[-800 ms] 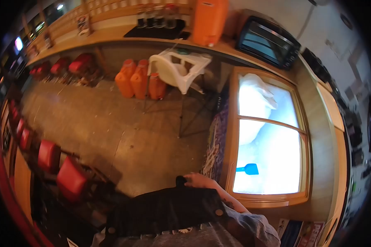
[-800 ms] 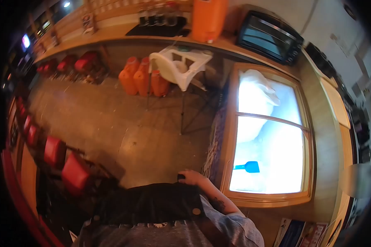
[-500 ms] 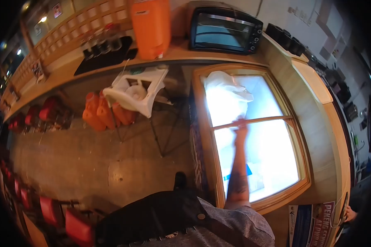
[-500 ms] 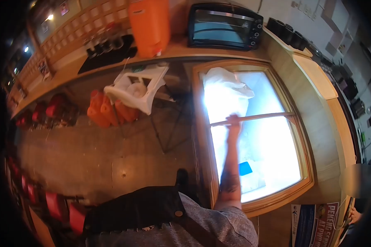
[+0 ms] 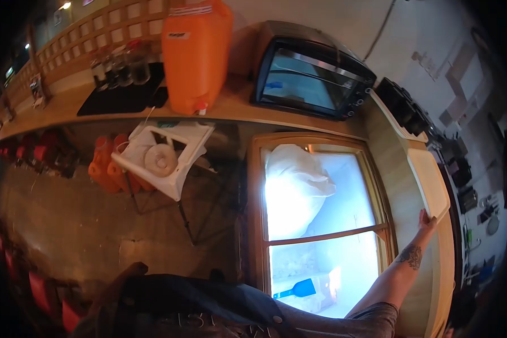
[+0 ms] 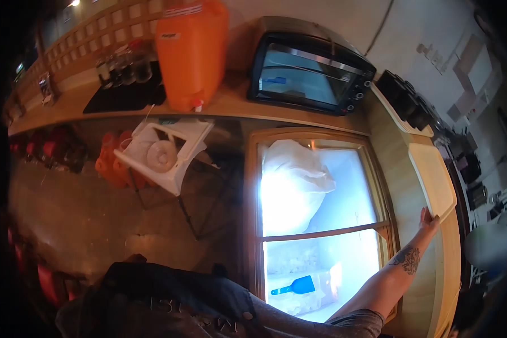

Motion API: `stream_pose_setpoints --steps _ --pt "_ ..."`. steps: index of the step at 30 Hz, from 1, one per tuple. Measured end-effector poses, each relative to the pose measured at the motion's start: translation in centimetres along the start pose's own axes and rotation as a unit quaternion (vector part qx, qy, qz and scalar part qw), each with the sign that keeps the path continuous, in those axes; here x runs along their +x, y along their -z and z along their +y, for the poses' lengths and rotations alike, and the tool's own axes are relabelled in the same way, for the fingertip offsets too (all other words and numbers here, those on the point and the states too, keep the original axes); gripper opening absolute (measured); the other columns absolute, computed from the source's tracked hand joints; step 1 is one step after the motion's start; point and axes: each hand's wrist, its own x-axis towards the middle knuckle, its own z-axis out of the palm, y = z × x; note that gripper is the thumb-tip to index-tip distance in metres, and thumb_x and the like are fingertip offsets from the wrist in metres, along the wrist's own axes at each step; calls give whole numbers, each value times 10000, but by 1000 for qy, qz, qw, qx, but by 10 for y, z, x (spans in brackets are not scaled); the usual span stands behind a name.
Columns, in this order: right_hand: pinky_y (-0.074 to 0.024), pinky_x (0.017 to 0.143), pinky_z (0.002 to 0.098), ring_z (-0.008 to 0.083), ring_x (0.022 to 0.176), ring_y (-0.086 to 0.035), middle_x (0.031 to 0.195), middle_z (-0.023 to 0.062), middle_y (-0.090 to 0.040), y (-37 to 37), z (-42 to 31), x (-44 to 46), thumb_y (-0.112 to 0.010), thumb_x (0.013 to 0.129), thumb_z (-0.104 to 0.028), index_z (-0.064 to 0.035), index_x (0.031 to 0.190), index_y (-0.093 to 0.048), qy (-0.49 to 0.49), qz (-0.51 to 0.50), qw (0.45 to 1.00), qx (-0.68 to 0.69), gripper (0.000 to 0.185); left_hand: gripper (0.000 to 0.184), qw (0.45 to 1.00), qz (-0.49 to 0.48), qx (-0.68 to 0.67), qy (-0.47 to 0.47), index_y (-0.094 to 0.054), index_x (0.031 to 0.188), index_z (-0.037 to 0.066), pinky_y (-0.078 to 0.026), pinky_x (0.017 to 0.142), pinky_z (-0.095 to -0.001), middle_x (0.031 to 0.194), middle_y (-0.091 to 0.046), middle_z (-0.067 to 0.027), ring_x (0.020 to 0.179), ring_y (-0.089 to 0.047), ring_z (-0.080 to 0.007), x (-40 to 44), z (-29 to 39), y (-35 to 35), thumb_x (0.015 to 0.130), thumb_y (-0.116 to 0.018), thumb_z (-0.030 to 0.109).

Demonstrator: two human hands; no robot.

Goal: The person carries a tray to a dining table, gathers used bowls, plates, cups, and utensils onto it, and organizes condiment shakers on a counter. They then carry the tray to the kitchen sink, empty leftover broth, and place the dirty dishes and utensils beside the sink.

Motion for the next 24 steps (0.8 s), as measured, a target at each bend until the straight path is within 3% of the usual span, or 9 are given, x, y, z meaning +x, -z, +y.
stream_pose_setpoints --steps 6,11,12,14,17,19,21,22,24 --pt "-445 861 543 403 1010 -503 1087 238 -521 54 23 -44 -425 792 -25 103 1094 -475 126 -85 986 73 332 208 993 -13 -97 58 -583 866 23 -454 753 -374 841 -592 -153 768 -575 -269 48 -5 22 766 -553 202" --pt "-370 975 415 326 1087 -451 1151 210 -481 115 63 -167 -487 787 -56 138 1126 -443 201 -159 967 3 392 222 992 32 -125 -5 -591 878 19 -452 755 -377 852 -598 -161 783 -579 -272 41 -8 17 765 -553 206" --pt "-284 1010 424 306 1153 -380 1217 206 -431 126 59 -183 -482 778 -43 129 1149 -422 110 -414 902 59 413 225 990 43 -132 -19 -593 881 18 -451 756 -377 855 -599 -162 786 -580 -273 38 -9 13 765 -554 207" --pt "-181 1070 450 313 1238 -292 1316 201 -352 86 67 -263 -439 795 -35 111 1257 -316 -4 -624 767 150 499 231 985 76 -149 -49 -596 885 16 -450 757 -378 859 -601 -165 792 -582 -274 32 -11 6 765 -554 208" --pt "-197 1060 457 329 1234 -291 1331 220 -311 8 98 -402 -471 735 -10 102 1277 -282 83 -641 748 150 585 239 972 120 -192 -58 -601 893 14 -449 758 -380 866 -604 -170 801 -584 -276 22 -25 -4 765 -555 210" --pt "-126 933 695 503 1193 -216 1226 406 -261 -9 117 -438 -421 713 -70 218 1180 -275 -302 -425 643 561 568 294 972 122 -200 -38 -608 947 8 -442 772 -378 931 -603 -196 873 -588 -268 29 -60 -28 762 -564 231" --pt "-179 847 567 401 1028 -272 1081 290 -305 -41 167 -478 -500 692 -133 123 1061 -303 -181 -451 718 498 491 303 957 56 -284 -12 -603 967 9 -439 782 -368 978 -601 -182 918 -581 -257 -26 -48 -6 764 -567 230" --pt "-206 805 504 350 945 -300 1008 232 -327 -52 195 -494 -539 682 -165 76 1002 -317 67 -425 849 308 458 303 953 66 -294 0 -603 967 9 -439 782 -368 978 -601 -182 918 -581 -257 -71 -36 19 764 -567 230" --pt "-259 719 376 249 781 -355 863 117 -371 -62 246 -521 -618 661 -228 -19 884 -344 365 -198 909 21 410 345 906 162 -389 33 -585 1014 15 -440 797 -353 1000 -602 -157 936 -573 -249 -152 -24 46 792 -576 278"
